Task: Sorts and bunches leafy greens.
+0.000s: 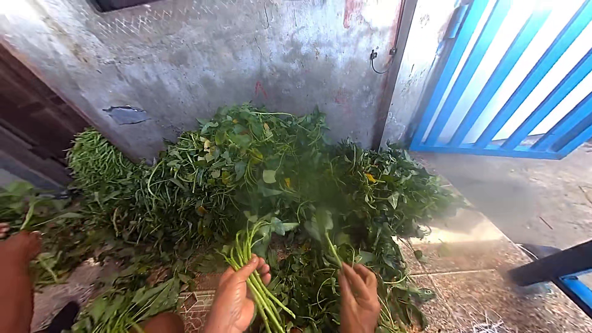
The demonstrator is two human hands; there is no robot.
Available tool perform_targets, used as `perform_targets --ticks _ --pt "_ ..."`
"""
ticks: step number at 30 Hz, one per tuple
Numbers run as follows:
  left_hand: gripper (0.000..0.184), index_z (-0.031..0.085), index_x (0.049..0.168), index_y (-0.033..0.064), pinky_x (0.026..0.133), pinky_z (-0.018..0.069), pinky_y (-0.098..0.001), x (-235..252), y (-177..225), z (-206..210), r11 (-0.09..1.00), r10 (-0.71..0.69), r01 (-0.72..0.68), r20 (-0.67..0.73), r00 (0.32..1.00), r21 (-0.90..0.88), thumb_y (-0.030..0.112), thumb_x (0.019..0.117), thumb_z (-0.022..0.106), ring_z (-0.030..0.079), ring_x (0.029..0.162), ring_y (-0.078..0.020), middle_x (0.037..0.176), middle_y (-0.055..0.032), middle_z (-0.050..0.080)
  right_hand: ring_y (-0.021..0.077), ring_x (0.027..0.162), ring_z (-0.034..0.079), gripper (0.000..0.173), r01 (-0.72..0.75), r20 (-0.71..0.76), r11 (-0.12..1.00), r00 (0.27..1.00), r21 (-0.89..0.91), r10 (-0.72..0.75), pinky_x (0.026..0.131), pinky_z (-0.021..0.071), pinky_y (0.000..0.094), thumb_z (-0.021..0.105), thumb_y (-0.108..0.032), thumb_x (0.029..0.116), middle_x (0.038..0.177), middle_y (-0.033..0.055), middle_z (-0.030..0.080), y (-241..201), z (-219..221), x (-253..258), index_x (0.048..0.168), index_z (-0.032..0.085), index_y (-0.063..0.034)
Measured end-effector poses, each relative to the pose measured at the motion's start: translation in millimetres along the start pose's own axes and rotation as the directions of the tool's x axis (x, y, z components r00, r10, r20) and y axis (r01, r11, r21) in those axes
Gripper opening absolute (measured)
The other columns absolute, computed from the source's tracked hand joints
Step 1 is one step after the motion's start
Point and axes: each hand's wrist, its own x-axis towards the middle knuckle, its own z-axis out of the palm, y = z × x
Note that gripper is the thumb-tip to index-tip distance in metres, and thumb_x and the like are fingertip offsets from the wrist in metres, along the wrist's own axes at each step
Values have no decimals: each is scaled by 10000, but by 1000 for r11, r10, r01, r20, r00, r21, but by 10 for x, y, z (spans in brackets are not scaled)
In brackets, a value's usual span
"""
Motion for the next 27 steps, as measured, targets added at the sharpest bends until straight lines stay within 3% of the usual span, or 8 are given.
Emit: perform_targets --ticks 3,8,11,17,20,22,24,27 --pt "103 559 1113 -32 604 599 -344 -52 -45 12 996 -61 53 117 991 71 -16 1012 552 695 708 -236 882 -163 687 235 1287 524 146 69 58 994 996 87 -74 1101 452 324 764 -105 862 1290 282 558 -402 74 -278 996 819 -86" --pt "188 550 1183 -63 659 624 -377 -143 -60 -36 999 -22 6 327 945 48 -47 996 571 735 792 -288 987 -233 720 522 1422 358 124 251 171 968 954 -12 -245 1192 288 559 761 -136 873 1381 482 446 -567 173 -571 965 838 -166" --pt "246 510 1234 -77 724 639 -414 -186 -23 -80 999 32 -39 377 926 11 -66 993 557 750 864 -331 1018 -260 723 439 1309 484 107 287 170 956 947 -67 -272 1126 383 505 789 -151 847 1258 386 573 -583 133 -623 941 838 -168" --pt "257 585 1112 -85 642 627 -365 -239 -109 -82 975 178 -213 363 914 57 -160 868 614 724 760 -262 938 -203 714 295 856 618 146 379 329 867 904 -325 -272 771 467 481 782 -262 823 880 112 655 -597 8 -600 956 843 -253" --pt "259 601 1105 -83 645 626 -362 -246 -137 -92 967 172 -232 396 902 107 -168 861 615 722 760 -257 931 -193 718 403 1009 619 401 176 544 948 839 -266 -4 818 479 606 745 -428 854 1062 185 666 -679 -29 -537 1131 795 -143" --pt "241 591 1077 -85 666 627 -368 -244 -158 -98 964 160 -234 429 889 126 -175 856 619 721 766 -263 921 -200 716 314 1115 599 432 -144 654 987 740 -72 156 949 469 553 748 -388 887 1159 144 673 -747 -18 -468 1176 759 -68" --pt "239 605 1057 -84 679 634 -365 -231 -178 -102 953 177 -266 441 880 147 -170 836 641 727 760 -255 904 -191 722 173 965 702 255 -430 680 884 705 181 204 897 582 379 742 -159 913 1009 90 740 -836 34 -449 1108 729 4" --pt "272 612 1072 -87 636 630 -354 -233 -177 -82 951 186 -271 428 885 147 -140 826 714 717 713 -249 890 -192 719 114 772 680 116 -518 570 760 786 393 241 748 584 289 624 -5 960 845 66 712 -936 106 -549 1046 687 43"
